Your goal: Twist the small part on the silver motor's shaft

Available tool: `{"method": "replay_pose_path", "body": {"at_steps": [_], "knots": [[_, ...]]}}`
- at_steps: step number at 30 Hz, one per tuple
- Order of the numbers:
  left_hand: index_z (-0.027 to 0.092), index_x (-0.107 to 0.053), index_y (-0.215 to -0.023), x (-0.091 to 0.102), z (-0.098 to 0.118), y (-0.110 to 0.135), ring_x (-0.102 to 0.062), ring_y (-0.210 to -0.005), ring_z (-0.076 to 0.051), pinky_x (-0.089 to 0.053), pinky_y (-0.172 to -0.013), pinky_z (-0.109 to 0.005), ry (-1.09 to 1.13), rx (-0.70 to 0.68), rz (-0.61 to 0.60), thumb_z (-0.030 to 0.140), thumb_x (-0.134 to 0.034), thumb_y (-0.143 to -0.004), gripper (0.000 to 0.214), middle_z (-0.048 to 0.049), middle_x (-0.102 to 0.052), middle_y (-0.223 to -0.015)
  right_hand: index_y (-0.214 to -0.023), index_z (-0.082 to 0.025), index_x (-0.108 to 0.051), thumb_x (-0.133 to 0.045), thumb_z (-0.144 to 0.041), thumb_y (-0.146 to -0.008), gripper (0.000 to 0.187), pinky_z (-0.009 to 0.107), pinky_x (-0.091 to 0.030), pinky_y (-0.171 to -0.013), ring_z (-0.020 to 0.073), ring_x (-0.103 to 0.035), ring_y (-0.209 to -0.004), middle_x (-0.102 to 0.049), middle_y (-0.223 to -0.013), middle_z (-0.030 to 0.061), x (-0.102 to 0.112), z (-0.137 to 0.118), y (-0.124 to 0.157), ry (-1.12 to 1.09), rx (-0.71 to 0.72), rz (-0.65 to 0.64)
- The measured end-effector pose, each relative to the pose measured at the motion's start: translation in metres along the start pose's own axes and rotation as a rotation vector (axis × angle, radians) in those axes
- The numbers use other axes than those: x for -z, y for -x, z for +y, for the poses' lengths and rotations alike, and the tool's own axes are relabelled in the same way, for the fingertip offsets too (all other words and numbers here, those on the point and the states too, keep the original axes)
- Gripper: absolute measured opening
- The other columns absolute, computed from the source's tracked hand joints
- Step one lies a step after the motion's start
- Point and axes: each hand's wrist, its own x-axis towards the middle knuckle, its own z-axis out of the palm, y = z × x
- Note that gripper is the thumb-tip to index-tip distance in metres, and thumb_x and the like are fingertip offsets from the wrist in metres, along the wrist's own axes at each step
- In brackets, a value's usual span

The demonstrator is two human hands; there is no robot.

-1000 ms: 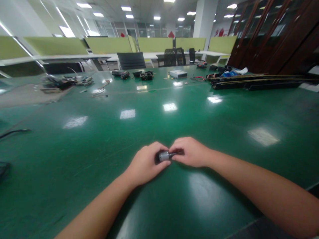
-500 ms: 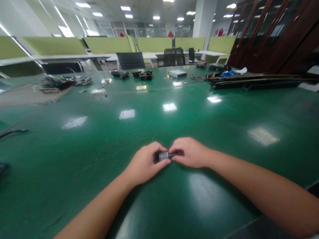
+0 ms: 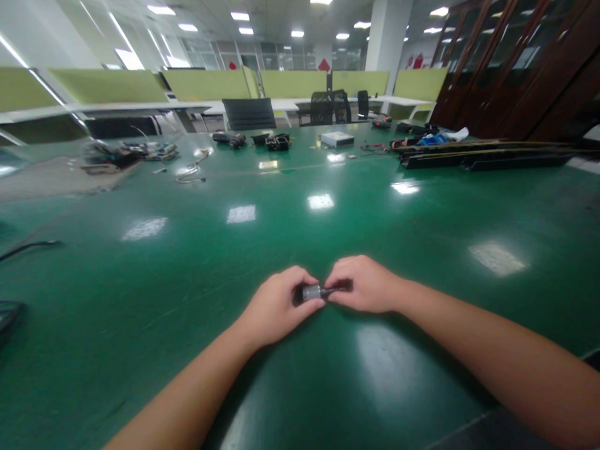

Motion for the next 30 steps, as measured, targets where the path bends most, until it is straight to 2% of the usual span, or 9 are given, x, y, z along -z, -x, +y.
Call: {"method": "replay_pose_path", "body": {"at_steps": [12,30], "knots": [[0.021,-0.069,-0.102,-0.001,-0.003,0.000,-0.061,-0.074,-0.018,-0.044,-0.066,-0.028,-0.015,0.000,-0.004,0.039,-0.073,-0.084,0.026,-0.0016,-0.069,-0.090,-0.089,-0.016,-0.075,-0.073,-0.019,-0.080,0.010,0.025,-0.045,-0.070,0.0146,-0.062,-0.076,-0.071,-0.083,0.0026,0.004,0.005,0.002,-0.006,-0.060,-0.021],[0.022,-0.068,-0.102,0.000,-0.005,0.003,-0.061,-0.073,-0.018,-0.044,-0.067,-0.028,-0.007,-0.002,-0.001,0.038,-0.074,-0.084,0.025,-0.0007,-0.068,-0.090,-0.089,-0.017,-0.075,-0.073,-0.019,-0.078,0.011,0.024,-0.046,-0.067,0.0130,-0.062,-0.073,-0.071,-0.082,0.0015,0.016,0.011,0.008,-0.019,-0.138,-0.089]]}}
